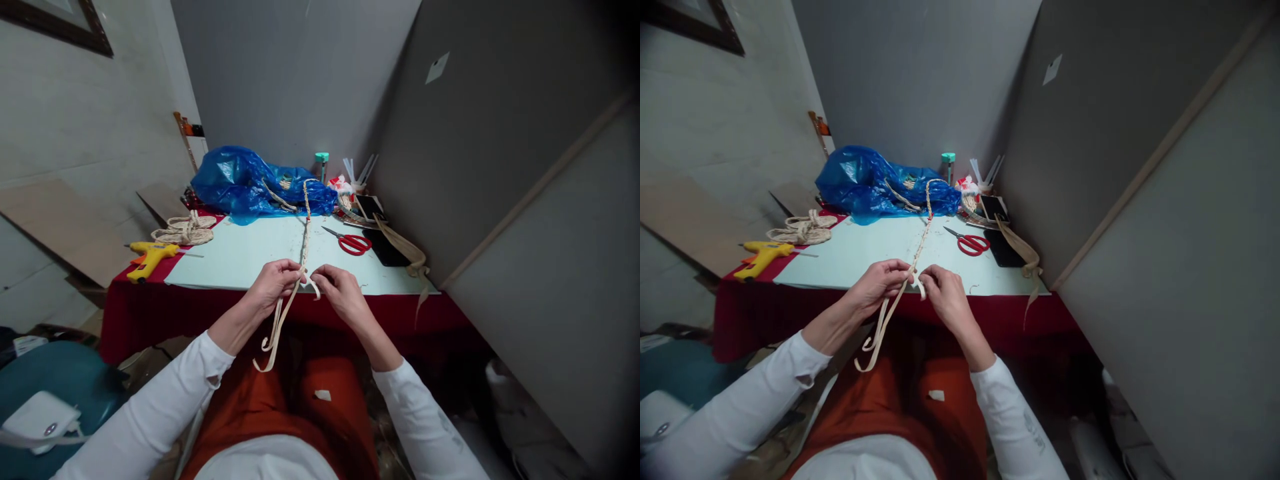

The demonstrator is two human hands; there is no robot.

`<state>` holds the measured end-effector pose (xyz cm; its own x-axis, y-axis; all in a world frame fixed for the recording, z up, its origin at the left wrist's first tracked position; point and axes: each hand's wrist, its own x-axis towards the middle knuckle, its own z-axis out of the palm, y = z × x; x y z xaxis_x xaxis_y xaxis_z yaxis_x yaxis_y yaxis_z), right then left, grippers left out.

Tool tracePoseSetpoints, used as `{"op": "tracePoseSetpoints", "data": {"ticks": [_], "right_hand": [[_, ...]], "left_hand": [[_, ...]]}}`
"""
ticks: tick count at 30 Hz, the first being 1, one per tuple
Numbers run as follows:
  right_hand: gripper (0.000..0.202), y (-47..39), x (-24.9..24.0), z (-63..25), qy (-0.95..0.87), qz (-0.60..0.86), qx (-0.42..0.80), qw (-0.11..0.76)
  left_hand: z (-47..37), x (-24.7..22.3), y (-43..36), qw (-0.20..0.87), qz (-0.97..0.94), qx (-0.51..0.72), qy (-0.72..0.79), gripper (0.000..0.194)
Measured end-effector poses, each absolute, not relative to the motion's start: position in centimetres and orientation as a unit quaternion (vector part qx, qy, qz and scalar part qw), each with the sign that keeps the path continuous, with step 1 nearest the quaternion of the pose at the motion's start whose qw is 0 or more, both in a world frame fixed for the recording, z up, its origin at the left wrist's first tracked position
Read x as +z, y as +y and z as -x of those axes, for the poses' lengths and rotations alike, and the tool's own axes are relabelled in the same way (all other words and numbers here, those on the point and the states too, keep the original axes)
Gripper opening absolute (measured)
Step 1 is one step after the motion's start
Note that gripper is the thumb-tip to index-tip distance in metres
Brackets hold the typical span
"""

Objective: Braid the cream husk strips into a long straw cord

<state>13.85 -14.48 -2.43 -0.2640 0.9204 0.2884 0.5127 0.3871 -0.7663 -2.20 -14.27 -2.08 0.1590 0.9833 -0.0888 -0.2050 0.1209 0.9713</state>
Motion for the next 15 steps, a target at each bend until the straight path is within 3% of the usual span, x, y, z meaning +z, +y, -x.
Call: {"op": "tracePoseSetpoints", "data": {"ticks": [4,10,15], "right_hand": [[0.034,-13.5,-1.9,-13.9,-0.741,0.441,0.355,0.361],[0.032,-11.7,-1.8,-13.4,-0.669,0.344,0.586,0.301],[0.032,-11.9,-1.9,-13.4,-0.661,0.342,0.582,0.328]], "left_hand": [[1.8,-2.0,-14.3,0.590,-0.464,0.494,0.439,0.020],[1.8,-2.0,-14.4,0.549,-0.507,0.493,0.446,0.021],[2.0,-1.8,-14.8,0.411,-0.616,0.450,0.498,0.009]]}}
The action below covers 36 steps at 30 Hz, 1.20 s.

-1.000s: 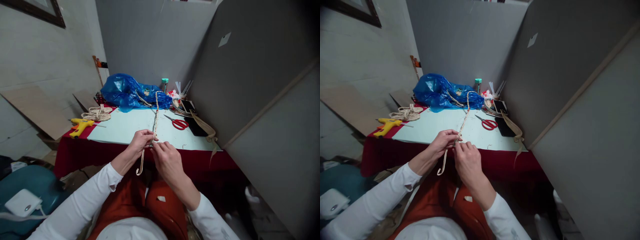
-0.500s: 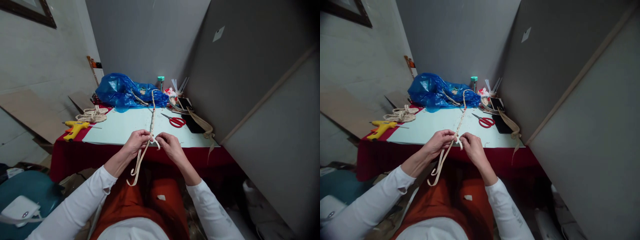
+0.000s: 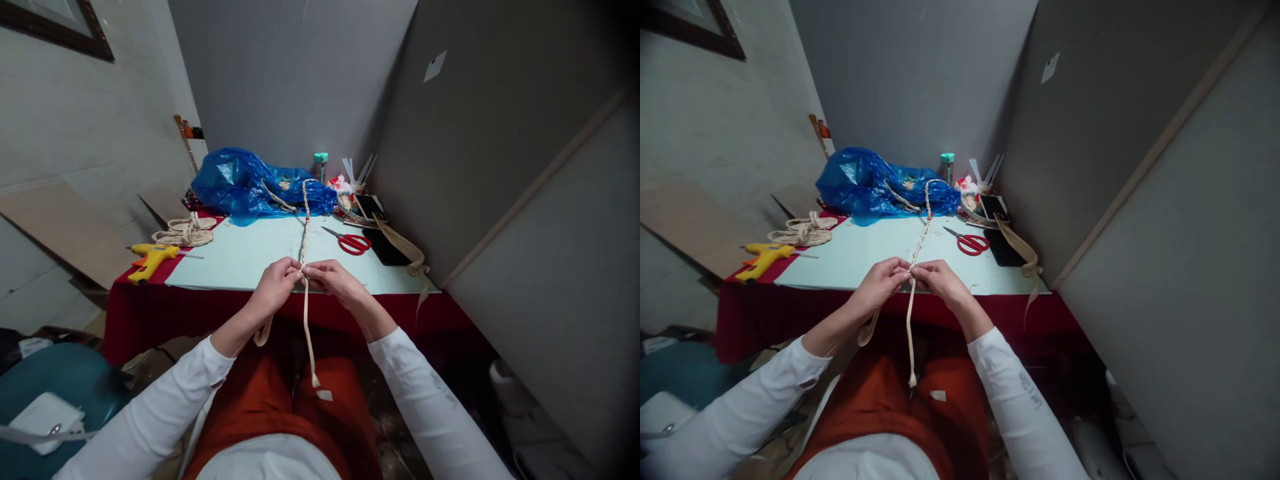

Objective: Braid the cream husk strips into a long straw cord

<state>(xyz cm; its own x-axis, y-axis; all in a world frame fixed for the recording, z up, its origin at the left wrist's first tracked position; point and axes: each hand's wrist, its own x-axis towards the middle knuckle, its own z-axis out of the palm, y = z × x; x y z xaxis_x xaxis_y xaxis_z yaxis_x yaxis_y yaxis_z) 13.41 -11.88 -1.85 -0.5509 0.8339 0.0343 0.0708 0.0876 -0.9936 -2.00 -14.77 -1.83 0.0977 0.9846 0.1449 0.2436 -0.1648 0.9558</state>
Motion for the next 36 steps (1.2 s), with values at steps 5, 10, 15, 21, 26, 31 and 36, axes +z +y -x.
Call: {"op": "tracePoseSetpoints", "data": {"ticks": [5,10,15,21,26,31,36], "right_hand": [[0.033,-12.1,-2.7,-12.7,-0.691,0.366,0.506,0.364],[0.033,-12.0,-3.7,-12.0,-0.688,0.410,0.445,0.400],[0.026,-12.5,-3.3,-11.6,-0.646,0.400,0.505,0.410],[0.030,-12.7,-2.6,-12.2,-0.634,0.370,0.553,0.394],[0.026,-12.6,-2.8,-12.4,-0.591,0.347,0.606,0.404],[0.026,-12.8,-2.2,-12.8,-0.588,0.337,0.619,0.396],[0.022,-13.1,-1.6,-13.2,-0.597,0.323,0.629,0.380]], "left_hand": [[2.4,-1.4,-15.4,0.213,-0.705,0.374,0.563,0.008],[2.9,-0.8,-15.7,0.084,-0.729,0.299,0.610,0.012],[2.0,-1.8,-16.3,-0.025,-0.731,0.324,0.600,0.016],[-0.6,-3.6,-18.3,-0.146,-0.753,0.293,0.571,0.024],[0.7,-2.3,-19.5,0.008,-0.762,0.348,0.546,0.021],[3.1,-0.6,-15.8,0.315,-0.622,0.485,0.528,0.017],[2.7,-1.1,-12.3,0.616,-0.585,0.373,0.374,0.022]]}}
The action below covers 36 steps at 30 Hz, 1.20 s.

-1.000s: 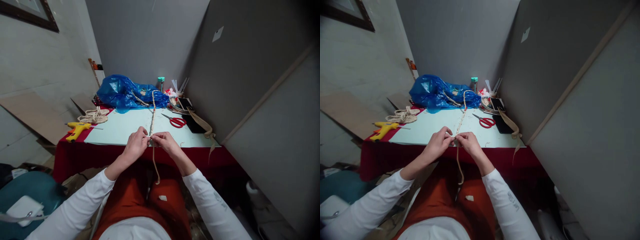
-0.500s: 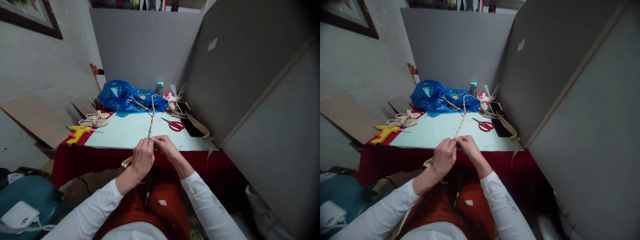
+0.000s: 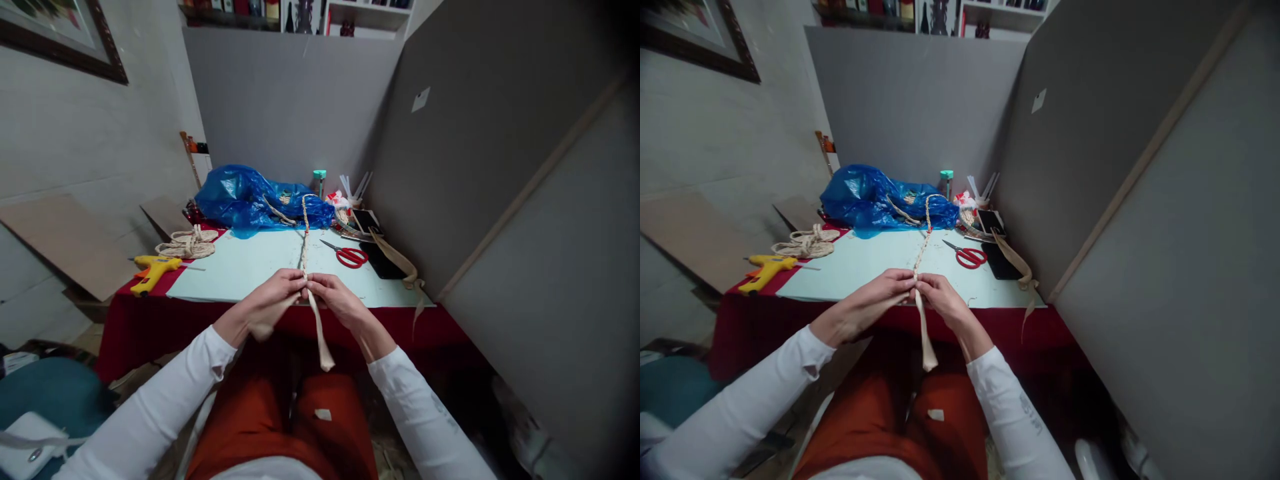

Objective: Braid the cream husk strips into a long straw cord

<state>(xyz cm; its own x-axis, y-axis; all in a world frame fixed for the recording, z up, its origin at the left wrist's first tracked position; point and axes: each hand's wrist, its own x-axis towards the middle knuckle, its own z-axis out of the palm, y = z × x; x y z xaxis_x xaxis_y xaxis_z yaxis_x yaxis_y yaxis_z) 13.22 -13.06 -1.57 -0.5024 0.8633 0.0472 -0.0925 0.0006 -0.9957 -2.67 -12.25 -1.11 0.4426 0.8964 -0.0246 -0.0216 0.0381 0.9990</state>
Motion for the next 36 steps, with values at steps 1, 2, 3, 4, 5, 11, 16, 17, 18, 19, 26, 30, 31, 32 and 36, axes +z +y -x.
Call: {"op": "tracePoseSetpoints", "data": {"ticks": [1,2,3,4,5,11,16,17,18,19,26,30,31,32,36], "right_hand": [[0.021,-13.1,-1.5,-13.3,-0.603,0.325,0.623,0.379],[0.020,-13.2,-1.5,-13.4,-0.610,0.327,0.616,0.376],[0.019,-13.3,-1.4,-13.4,-0.615,0.329,0.613,0.372],[0.019,-13.3,-1.4,-13.5,-0.617,0.329,0.613,0.368],[0.019,-13.4,-1.4,-13.5,-0.613,0.329,0.619,0.364],[0.019,-13.4,-1.6,-13.4,-0.620,0.352,0.601,0.361],[0.011,-13.2,-3.0,-12.6,-0.686,0.420,0.464,0.371],[0.011,-13.1,-3.2,-12.5,-0.698,0.430,0.436,0.370],[0.011,-13.2,-3.3,-12.3,-0.710,0.438,0.408,0.370],[0.011,-13.2,-3.3,-12.2,-0.720,0.446,0.382,0.370],[0.017,-13.7,-2.4,-11.9,-0.761,0.452,0.303,0.353],[0.017,-13.8,-2.4,-12.3,-0.771,0.433,0.316,0.345],[0.017,-13.9,-2.4,-12.4,-0.769,0.431,0.324,0.344],[0.017,-13.9,-2.4,-12.5,-0.767,0.429,0.331,0.343],[0.019,-14.2,-2.2,-12.7,-0.776,0.413,0.325,0.350]], "left_hand": [[2.6,-1.3,-12.1,0.622,-0.586,0.371,0.363,0.021],[2.6,-1.4,-12.0,0.621,-0.587,0.376,0.358,0.021],[2.6,-1.4,-12.0,0.621,-0.586,0.378,0.357,0.022],[2.8,-1.4,-12.0,0.623,-0.584,0.376,0.360,0.022],[2.9,-1.3,-12.0,0.625,-0.583,0.368,0.366,0.024],[3.8,-0.5,-11.2,0.610,-0.602,0.317,0.406,0.031],[3.5,-0.9,-11.6,0.485,-0.647,0.340,0.480,0.027],[3.3,-0.9,-11.9,0.464,-0.654,0.347,0.486,0.024],[3.1,-0.9,-12.1,0.460,-0.654,0.349,0.488,0.021],[2.9,-0.8,-12.4,0.475,-0.645,0.348,0.488,0.018],[2.6,-0.8,-13.3,0.629,-0.506,0.365,0.463,0.021],[2.6,-1.4,-13.4,0.615,-0.517,0.390,0.449,0.027],[2.6,-1.6,-13.4,0.610,-0.521,0.394,0.447,0.029],[2.5,-1.7,-13.4,0.606,-0.525,0.398,0.446,0.030],[2.1,-1.9,-13.2,0.604,-0.509,0.427,0.440,0.032]]}}
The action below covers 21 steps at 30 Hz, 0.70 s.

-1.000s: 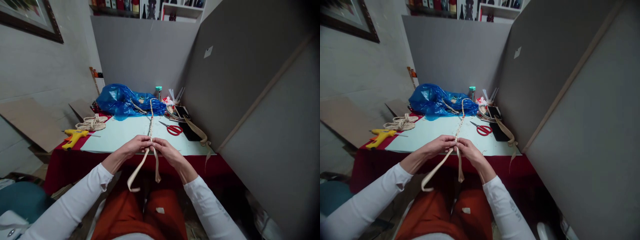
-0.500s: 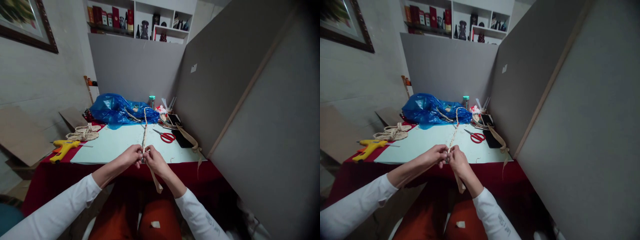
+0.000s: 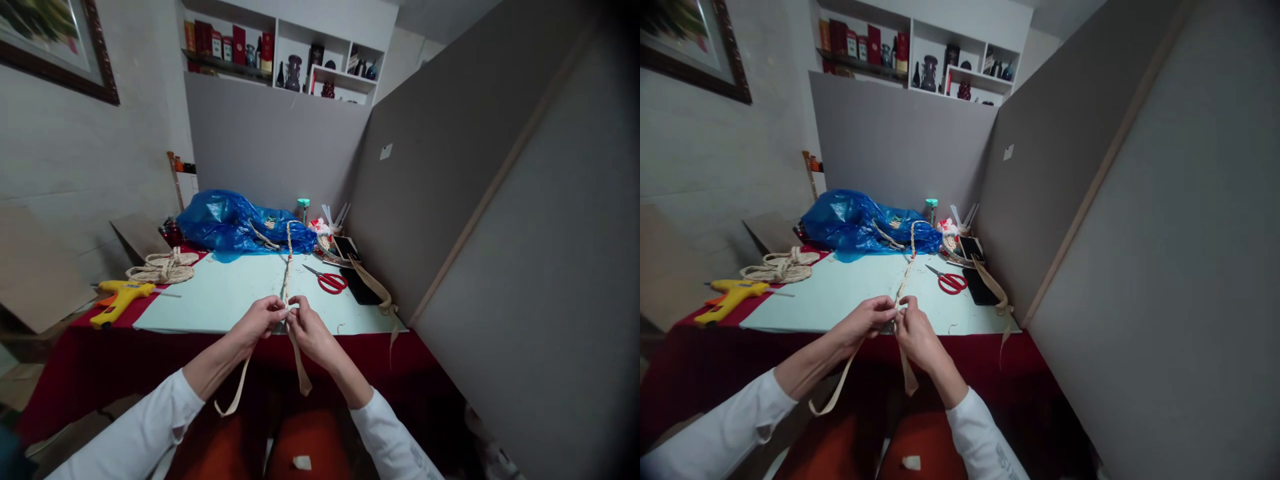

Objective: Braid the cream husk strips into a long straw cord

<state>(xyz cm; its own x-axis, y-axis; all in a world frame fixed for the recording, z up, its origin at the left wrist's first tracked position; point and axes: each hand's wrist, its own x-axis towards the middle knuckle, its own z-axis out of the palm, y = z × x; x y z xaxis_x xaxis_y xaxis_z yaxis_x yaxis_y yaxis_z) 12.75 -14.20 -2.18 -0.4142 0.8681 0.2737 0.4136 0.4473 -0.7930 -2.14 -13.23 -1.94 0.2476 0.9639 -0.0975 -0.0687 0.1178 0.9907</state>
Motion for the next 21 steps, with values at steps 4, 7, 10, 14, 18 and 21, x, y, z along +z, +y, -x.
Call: {"op": "tracePoseSetpoints", "data": {"ticks": [4,7,10,14,18,21], "right_hand": [[0.022,-14.4,-2.1,-12.9,-0.776,0.406,0.320,0.361],[0.025,-14.6,-2.3,-13.4,-0.783,0.405,0.318,0.349],[0.027,-14.6,-2.1,-14.5,-0.807,0.393,0.308,0.316],[0.026,-13.1,-0.9,-17.5,-0.816,0.434,0.258,0.281],[0.024,-9.2,0.8,-22.6,-0.790,0.556,0.039,0.255],[0.022,-6.1,1.2,-26.2,-0.675,0.694,-0.183,0.173]], "left_hand": [[1.9,-2.0,-13.1,0.632,-0.471,0.452,0.417,0.035],[1.9,-2.1,-13.2,0.628,-0.473,0.446,0.428,0.032],[1.9,-2.3,-13.2,0.612,-0.486,0.444,0.438,0.028],[2.0,-2.4,-13.2,0.608,-0.479,0.458,0.437,0.023],[2.0,-2.3,-13.5,0.614,-0.458,0.471,0.438,0.018],[2.1,-2.3,-13.7,0.617,-0.448,0.476,0.439,0.015]]}}
